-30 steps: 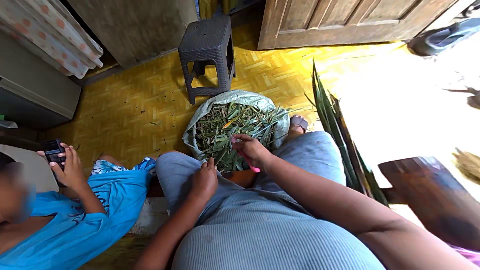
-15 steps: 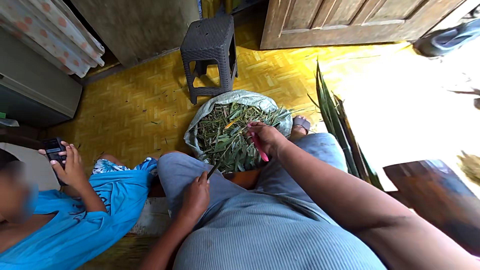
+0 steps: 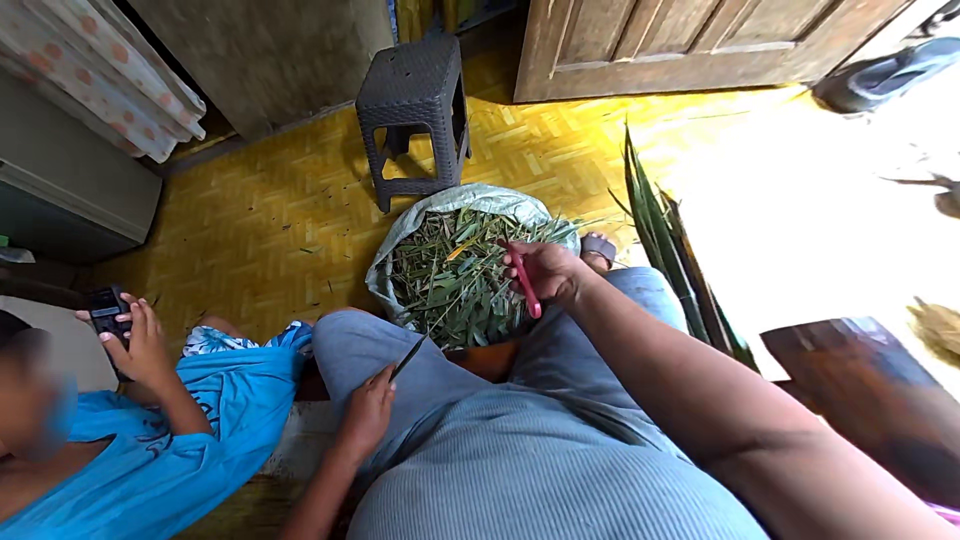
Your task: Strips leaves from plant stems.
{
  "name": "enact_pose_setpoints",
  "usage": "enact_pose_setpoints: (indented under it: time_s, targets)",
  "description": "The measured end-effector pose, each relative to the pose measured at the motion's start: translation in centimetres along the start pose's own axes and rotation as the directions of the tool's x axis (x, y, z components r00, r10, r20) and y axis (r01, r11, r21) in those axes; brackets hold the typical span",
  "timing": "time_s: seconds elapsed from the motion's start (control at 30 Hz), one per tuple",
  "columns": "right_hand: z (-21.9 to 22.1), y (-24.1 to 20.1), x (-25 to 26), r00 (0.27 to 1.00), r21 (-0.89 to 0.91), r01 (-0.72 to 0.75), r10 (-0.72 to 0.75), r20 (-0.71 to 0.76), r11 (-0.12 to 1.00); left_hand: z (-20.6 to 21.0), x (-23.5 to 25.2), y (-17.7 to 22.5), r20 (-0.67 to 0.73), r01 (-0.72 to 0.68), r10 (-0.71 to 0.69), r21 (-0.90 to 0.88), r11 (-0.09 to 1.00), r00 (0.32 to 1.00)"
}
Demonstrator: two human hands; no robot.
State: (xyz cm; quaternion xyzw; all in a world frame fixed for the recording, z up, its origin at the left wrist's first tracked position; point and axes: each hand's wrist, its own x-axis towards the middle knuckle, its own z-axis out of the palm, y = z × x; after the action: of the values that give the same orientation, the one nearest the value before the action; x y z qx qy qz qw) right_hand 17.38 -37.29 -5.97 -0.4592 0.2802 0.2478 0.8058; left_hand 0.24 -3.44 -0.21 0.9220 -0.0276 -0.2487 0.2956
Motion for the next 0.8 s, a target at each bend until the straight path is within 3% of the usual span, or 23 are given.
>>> enact_pose_setpoints:
  time_s: [0.2,0.3,0.37,0.43,0.47,0.53,0.6,0.73,0.8]
  targets:
    - [-1.0,-0.8,0.5,0.998,-0.035,-0.029,0.031,0.054,0.999,-1.1,-1.1,-1.2,-0.01,-0.012,0.012,-0.027,1.0,1.0]
    - [-0.8,-0.4,0.4,0.993,-0.248,0.118,-0.118,0.014,0.962,-1.5,-1.3,-1.6,-0.006,-0.003,0.003,-0.026,1.0,1.0]
    - [-0.9,0.0,0.3,0.965,-0.518,0.242,-0.261,0.037,0.82,-1.6,-1.5,-1.5,-0.008,0.0,0.0,-0.017,1.0,1.0]
    - [-1.8,0.1,0.7,0.937,-0.753,0.294,-0.333,0.106,0.589,-2.0,-1.6,-1.4,-0.014,0.01,-0.01,0.005,1.0,1.0]
    - [-2.4,0.0,1.1,0.93,-0.817,0.294,-0.344,0.126,0.495,-2.2,-1.7,-1.5,-0.015,0.026,-0.026,0.014,1.0,1.0]
    - [-3.9,-0.2,1.9,0.923,-0.863,0.281,-0.364,0.123,0.421,-2.7,-1.8,-1.7,-0.017,0.071,-0.071,-0.003,0.998,0.997]
    - [-4.0,-0.2,1.7,0.94,-0.844,0.244,-0.332,0.083,0.478,-3.0,-1.6,-1.5,0.003,0.131,-0.131,-0.054,0.99,0.991]
    - [-0.7,1.7,0.5,0.959,-0.617,0.091,-0.235,-0.156,0.782,-2.8,0.4,1.0,0.048,0.24,-0.236,-0.117,0.964,0.971]
    - [0.6,2.7,0.1,0.973,-0.508,0.096,-0.189,-0.135,0.856,-2.5,2.0,2.2,0.056,0.247,-0.242,-0.126,0.961,0.969]
